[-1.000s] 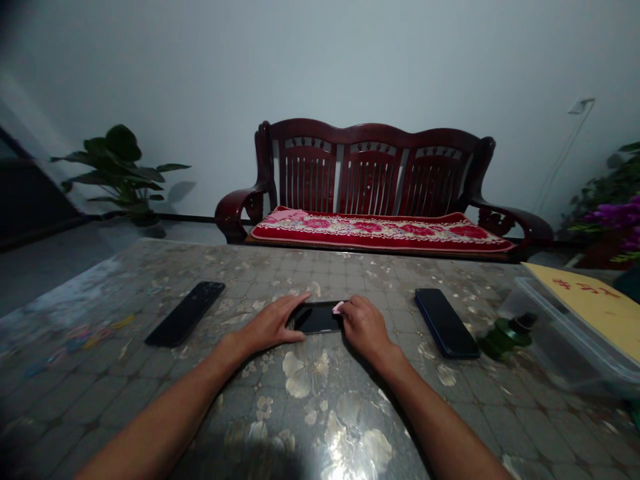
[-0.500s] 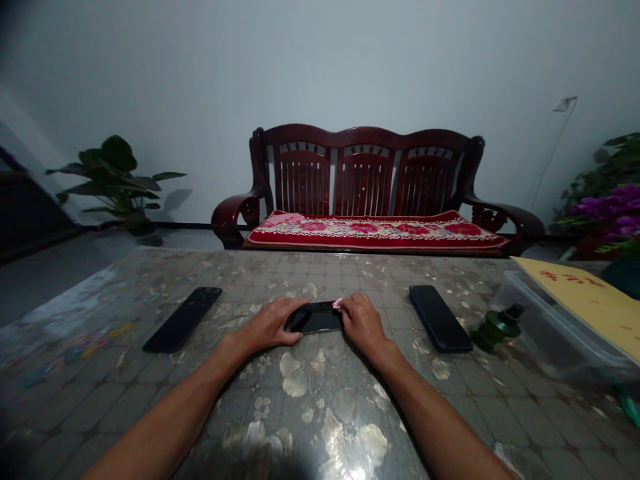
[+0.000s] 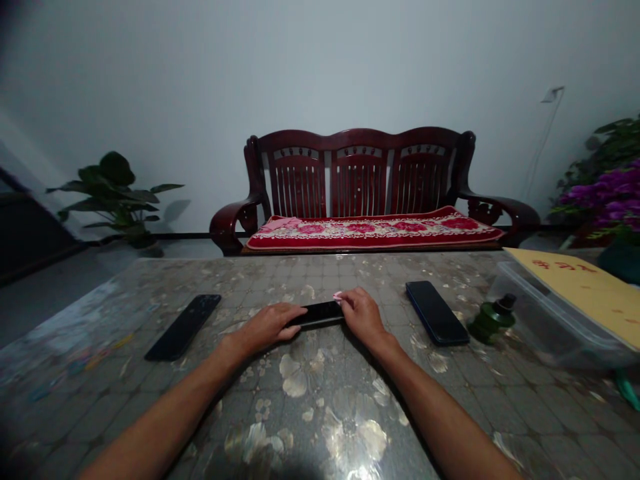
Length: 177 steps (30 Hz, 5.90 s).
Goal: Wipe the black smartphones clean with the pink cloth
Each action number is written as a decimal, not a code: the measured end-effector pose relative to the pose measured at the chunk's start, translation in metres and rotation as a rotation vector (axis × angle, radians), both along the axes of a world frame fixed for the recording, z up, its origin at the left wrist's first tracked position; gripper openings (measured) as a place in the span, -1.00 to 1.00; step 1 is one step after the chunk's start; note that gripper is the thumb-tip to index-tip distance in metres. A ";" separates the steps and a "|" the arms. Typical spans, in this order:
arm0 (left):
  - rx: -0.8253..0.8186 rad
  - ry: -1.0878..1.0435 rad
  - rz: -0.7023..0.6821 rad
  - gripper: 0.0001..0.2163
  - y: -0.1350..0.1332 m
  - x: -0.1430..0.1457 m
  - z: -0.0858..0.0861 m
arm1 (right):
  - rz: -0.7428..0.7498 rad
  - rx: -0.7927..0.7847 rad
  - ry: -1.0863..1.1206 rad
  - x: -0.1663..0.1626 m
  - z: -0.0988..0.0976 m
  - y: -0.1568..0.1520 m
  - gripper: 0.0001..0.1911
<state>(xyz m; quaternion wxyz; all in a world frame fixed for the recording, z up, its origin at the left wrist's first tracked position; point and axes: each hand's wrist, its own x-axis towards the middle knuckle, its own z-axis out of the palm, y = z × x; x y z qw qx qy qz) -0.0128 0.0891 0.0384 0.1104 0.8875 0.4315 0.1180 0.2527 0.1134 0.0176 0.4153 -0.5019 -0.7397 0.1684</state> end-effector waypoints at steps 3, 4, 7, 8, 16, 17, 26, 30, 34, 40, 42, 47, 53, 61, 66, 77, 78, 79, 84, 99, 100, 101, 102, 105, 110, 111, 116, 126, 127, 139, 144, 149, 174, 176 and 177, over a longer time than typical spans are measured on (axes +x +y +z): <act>0.011 0.019 -0.022 -0.63 0.003 -0.002 -0.001 | -0.008 -0.013 0.049 0.000 0.000 0.002 -0.76; 0.019 0.030 -0.029 -0.63 0.004 -0.003 -0.001 | -0.012 -0.017 0.059 -0.001 0.000 0.002 -0.76; 0.036 0.059 -0.043 -0.65 0.008 -0.005 -0.003 | -0.028 -0.028 0.088 0.000 0.000 0.005 -0.75; 0.036 0.066 -0.043 -0.67 0.009 -0.005 -0.003 | -0.031 -0.030 0.104 0.000 -0.001 0.006 -0.75; 0.009 0.027 0.002 -0.74 0.016 -0.006 -0.003 | -0.036 -0.038 0.321 0.005 0.000 0.016 -0.73; 0.004 0.032 0.003 -0.73 0.018 -0.007 -0.003 | -0.036 -0.042 0.342 0.005 0.000 0.016 -0.72; -0.053 -0.033 -0.011 -0.73 0.023 -0.013 0.008 | 0.023 -0.021 0.304 0.006 0.006 0.014 -0.71; -0.073 -0.026 0.041 -0.72 0.025 -0.016 0.014 | 0.092 -0.007 0.239 0.009 0.008 0.015 -0.71; -0.032 0.052 0.104 -0.73 0.031 -0.019 0.019 | 0.182 -0.017 0.173 0.012 0.008 0.016 -0.72; 0.021 0.096 0.125 -0.72 0.032 -0.021 0.029 | 0.271 0.067 0.011 0.016 0.017 0.010 -0.73; 0.027 0.048 0.133 -0.73 0.030 -0.021 0.032 | 0.280 0.078 -0.005 0.016 0.018 0.008 -0.74; 0.023 -0.072 0.169 -0.74 0.026 -0.018 0.034 | 0.255 0.067 0.043 0.014 0.016 0.010 -0.75; -0.013 -0.229 0.229 -0.71 0.022 -0.012 0.027 | 0.204 0.013 0.148 0.013 0.014 0.009 -0.76; -0.108 -0.642 0.387 -0.65 0.038 -0.010 -0.002 | 0.133 -0.252 0.334 -0.003 0.006 -0.002 -0.72; -0.222 -0.817 0.477 -0.60 0.051 -0.006 -0.023 | 0.142 -0.599 0.540 -0.018 -0.004 -0.018 -0.52; -0.272 -0.811 0.473 -0.68 0.070 0.008 -0.041 | 0.153 -0.302 0.150 -0.013 -0.003 -0.025 -0.64; -0.278 -0.803 0.462 -0.69 0.071 0.009 -0.041 | 0.132 -0.207 0.102 -0.012 -0.002 -0.024 -0.69; -0.286 -0.794 0.449 -0.69 0.073 0.011 -0.041 | 0.122 -0.127 0.075 -0.011 -0.001 -0.023 -0.72; -0.324 -0.736 0.383 -0.70 0.081 0.020 -0.039 | 0.245 0.052 0.002 -0.017 -0.002 -0.022 -0.75; -0.419 -0.626 0.221 -0.76 0.097 0.053 -0.026 | 0.288 0.209 -0.389 -0.014 0.002 -0.008 -0.77; -0.425 -0.624 0.222 -0.74 0.097 0.054 -0.026 | 0.279 0.208 -0.409 -0.014 0.003 -0.007 -0.77; -0.428 -0.622 0.224 -0.72 0.097 0.054 -0.026 | 0.268 0.206 -0.422 -0.014 0.004 -0.006 -0.76; -0.429 -0.620 0.226 -0.72 0.097 0.054 -0.025 | 0.259 0.200 -0.432 -0.013 0.004 -0.005 -0.76; -0.428 -0.614 0.235 -0.70 0.097 0.054 -0.023 | 0.257 0.168 -0.436 -0.013 0.004 -0.004 -0.75; -0.416 -0.589 0.261 -0.66 0.097 0.057 -0.021 | 0.266 0.088 -0.314 -0.013 -0.003 -0.005 -0.69; -0.412 -0.581 0.267 -0.65 0.097 0.058 -0.021 | 0.265 0.066 -0.281 -0.013 -0.005 -0.005 -0.67; -0.397 -0.527 0.286 -0.66 0.098 0.068 -0.022 | 0.212 -0.013 -0.221 -0.014 -0.010 -0.006 -0.66; 0.008 -0.368 0.403 -0.82 0.022 0.055 0.009 | 0.199 -0.047 -0.149 -0.012 -0.010 -0.011 -0.69; 0.086 -0.284 0.398 -0.79 0.005 0.052 0.011 | 0.199 -0.051 -0.143 -0.012 -0.011 -0.011 -0.69; 0.124 -0.010 0.413 -0.52 -0.053 0.057 -0.007 | 0.191 -0.089 -0.043 -0.009 -0.016 -0.007 -0.73; 0.081 0.012 0.414 -0.38 -0.056 0.059 -0.005 | 0.197 -0.093 -0.030 -0.010 -0.013 -0.007 -0.74; 0.074 -0.009 0.401 -0.37 -0.055 0.059 -0.006 | 0.186 -0.108 -0.001 -0.009 -0.013 -0.007 -0.76; 0.110 0.105 0.335 -0.25 -0.051 0.060 -0.011 | 0.330 0.011 -0.478 -0.026 0.016 0.021 -0.76; 0.115 0.107 0.333 -0.26 -0.052 0.060 -0.010 | 0.301 0.012 -0.480 -0.029 0.015 0.026 -0.77; 0.115 0.109 0.333 -0.26 -0.052 0.060 -0.009 | 0.300 0.008 -0.485 -0.031 0.015 0.027 -0.78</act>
